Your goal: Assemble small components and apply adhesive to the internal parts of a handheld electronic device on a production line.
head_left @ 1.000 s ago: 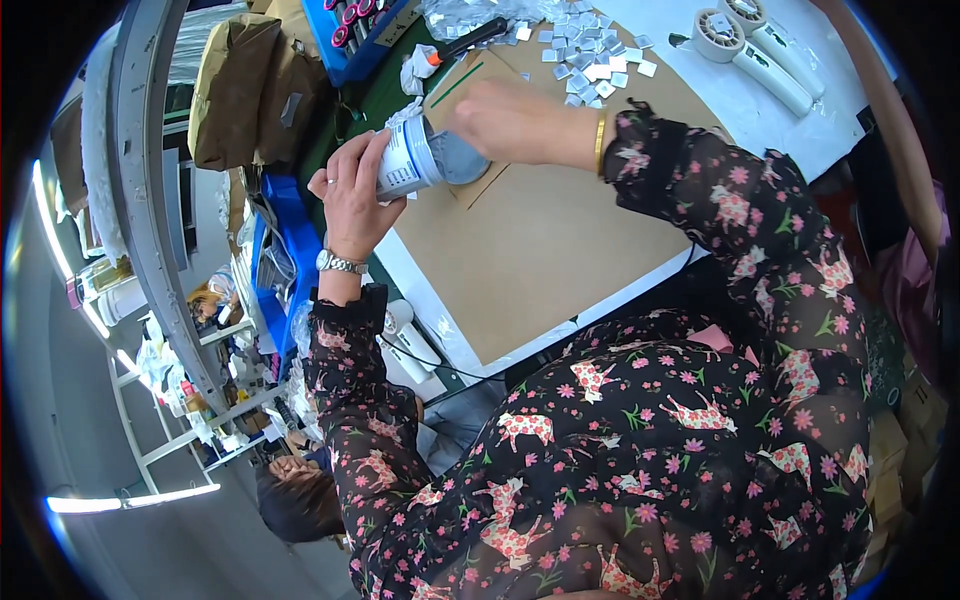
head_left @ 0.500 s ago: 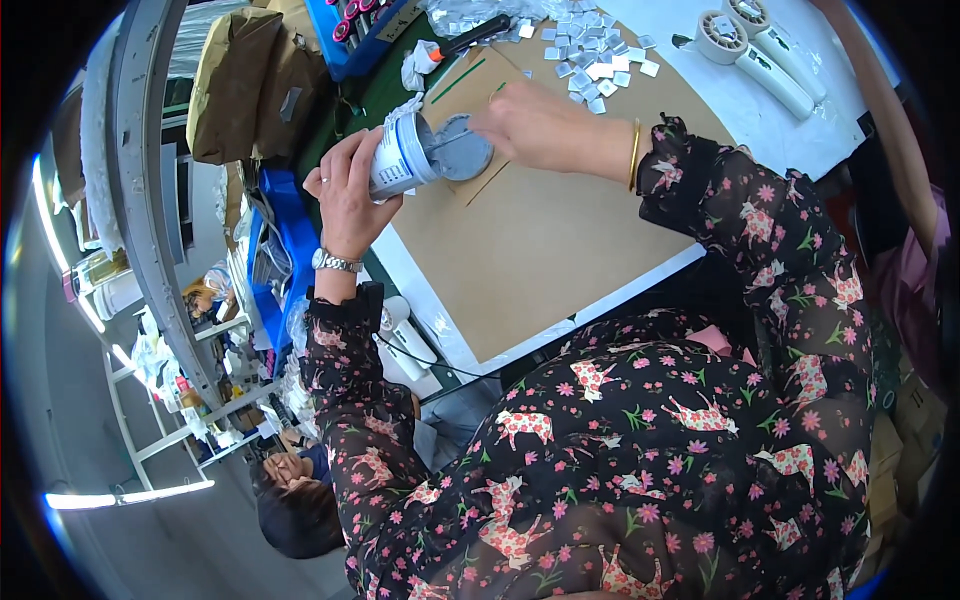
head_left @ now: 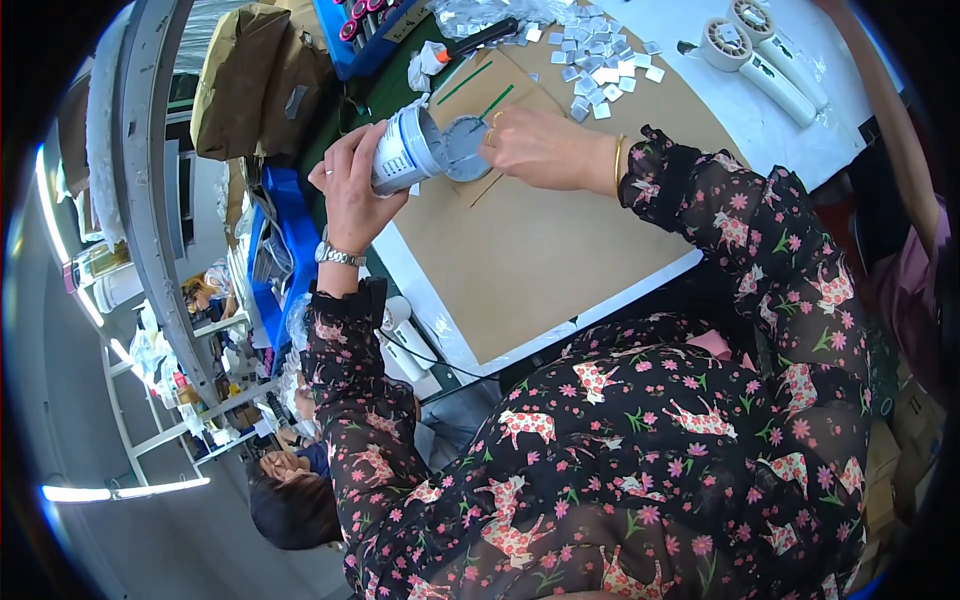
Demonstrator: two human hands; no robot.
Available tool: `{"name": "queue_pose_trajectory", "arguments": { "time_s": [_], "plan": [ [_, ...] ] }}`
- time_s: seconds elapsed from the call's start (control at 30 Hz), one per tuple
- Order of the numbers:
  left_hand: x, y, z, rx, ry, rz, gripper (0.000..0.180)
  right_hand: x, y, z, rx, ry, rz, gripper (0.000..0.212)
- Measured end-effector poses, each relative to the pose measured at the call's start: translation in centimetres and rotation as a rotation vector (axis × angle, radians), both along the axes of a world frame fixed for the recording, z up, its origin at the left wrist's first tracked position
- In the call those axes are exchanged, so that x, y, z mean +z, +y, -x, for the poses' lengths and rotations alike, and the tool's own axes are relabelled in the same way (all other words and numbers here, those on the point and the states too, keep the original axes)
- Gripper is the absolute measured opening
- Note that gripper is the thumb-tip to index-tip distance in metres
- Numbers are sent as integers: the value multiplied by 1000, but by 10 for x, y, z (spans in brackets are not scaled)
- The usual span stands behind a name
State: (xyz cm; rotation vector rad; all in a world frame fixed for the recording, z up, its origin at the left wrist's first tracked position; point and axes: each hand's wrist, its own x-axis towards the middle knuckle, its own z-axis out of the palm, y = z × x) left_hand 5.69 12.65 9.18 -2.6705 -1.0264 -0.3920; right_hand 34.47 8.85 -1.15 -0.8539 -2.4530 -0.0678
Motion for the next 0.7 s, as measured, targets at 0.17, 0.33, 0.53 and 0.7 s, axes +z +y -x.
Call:
{"name": "queue_pose_trajectory", "arguments": {
  "time_s": [0.17, 0.33, 0.53, 0.7],
  "plan": [
    [-2, 1, 2, 10, 24, 6, 97, -2, 1, -10, -33, 76, 31, 6],
    [-3, 2, 6, 7, 40, 5, 96, 9, 2, -16, -87, 178, 197, 9],
    [-6, 3, 15, 19, 92, -7, 94, 11, -4, -13, -115, 337, 293, 12],
    [-5, 5, 14, 21, 105, -3, 94, 9, -4, -14, -146, 263, 287, 13]
  ]
}}
